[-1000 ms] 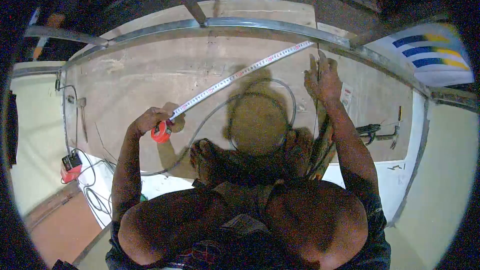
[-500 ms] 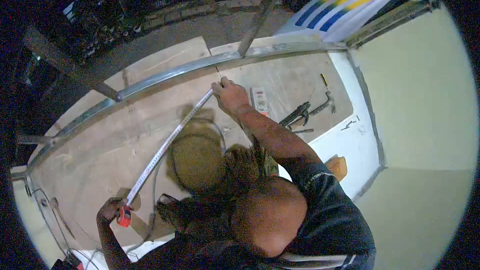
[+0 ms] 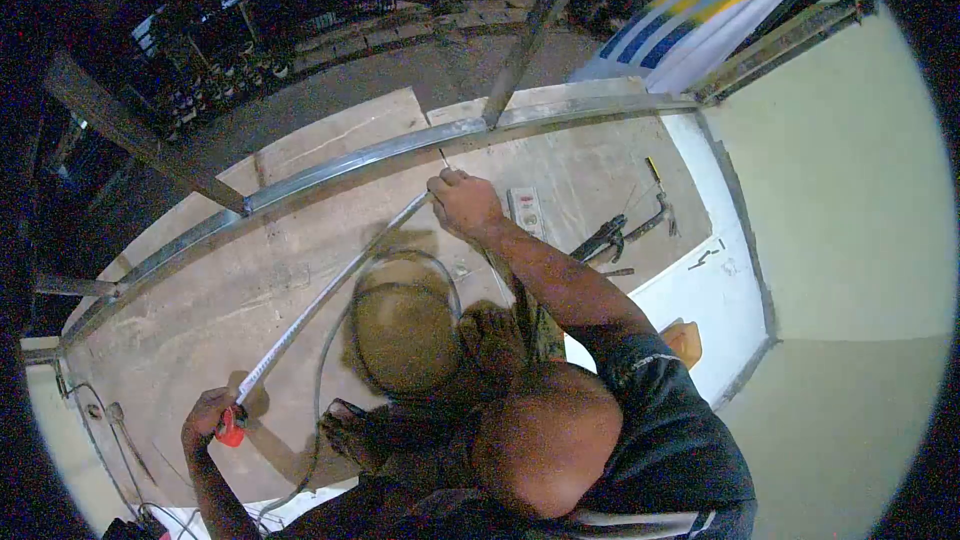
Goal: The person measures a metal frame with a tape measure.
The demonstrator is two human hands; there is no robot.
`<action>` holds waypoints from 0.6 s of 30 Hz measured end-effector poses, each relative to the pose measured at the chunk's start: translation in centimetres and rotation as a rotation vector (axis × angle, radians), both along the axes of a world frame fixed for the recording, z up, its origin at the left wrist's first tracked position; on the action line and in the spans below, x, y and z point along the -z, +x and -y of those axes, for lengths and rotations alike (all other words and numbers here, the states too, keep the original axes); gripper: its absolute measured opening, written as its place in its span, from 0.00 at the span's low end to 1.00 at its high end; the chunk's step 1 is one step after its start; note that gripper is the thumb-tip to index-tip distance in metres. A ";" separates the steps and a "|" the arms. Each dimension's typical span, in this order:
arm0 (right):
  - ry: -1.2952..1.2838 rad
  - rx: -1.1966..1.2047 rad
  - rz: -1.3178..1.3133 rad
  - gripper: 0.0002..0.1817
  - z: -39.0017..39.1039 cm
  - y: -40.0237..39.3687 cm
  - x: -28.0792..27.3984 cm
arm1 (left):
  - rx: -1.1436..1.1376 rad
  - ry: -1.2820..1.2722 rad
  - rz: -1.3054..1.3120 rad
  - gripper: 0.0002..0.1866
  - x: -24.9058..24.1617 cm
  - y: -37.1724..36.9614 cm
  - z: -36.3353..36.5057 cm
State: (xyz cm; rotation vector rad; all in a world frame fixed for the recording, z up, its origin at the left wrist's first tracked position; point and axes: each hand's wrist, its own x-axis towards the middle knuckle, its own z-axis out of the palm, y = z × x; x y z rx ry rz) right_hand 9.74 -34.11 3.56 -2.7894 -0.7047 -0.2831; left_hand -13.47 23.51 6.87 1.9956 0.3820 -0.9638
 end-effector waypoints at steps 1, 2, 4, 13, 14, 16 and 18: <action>-0.002 -0.002 0.001 0.09 -0.4 0.0 -0.4 | -0.090 -0.075 -0.040 0.19 -0.8 0.5 0.9; -0.001 -0.018 -0.007 0.10 -1.0 0.1 -0.7 | -0.180 -0.150 -0.080 0.19 -1.3 1.1 1.5; 0.001 -0.039 -0.017 0.10 -1.9 0.1 -1.2 | -0.160 -0.128 -0.058 0.19 -1.2 2.1 1.8; -0.238 -0.092 -0.149 0.21 -6.9 3.0 -1.9 | 0.260 0.244 0.360 0.21 0.3 9.5 -0.1; -0.186 -0.122 -0.112 0.20 -7.6 3.0 -2.9 | 0.207 0.258 0.348 0.21 0.2 10.4 -0.5; -0.226 -0.139 -0.135 0.17 -8.8 3.9 -3.9 | 0.175 0.342 0.375 0.23 0.0 12.0 -1.3; -0.229 -0.150 -0.081 0.16 -9.7 4.5 -5.1 | 0.197 0.343 0.411 0.25 -1.5 13.7 -0.9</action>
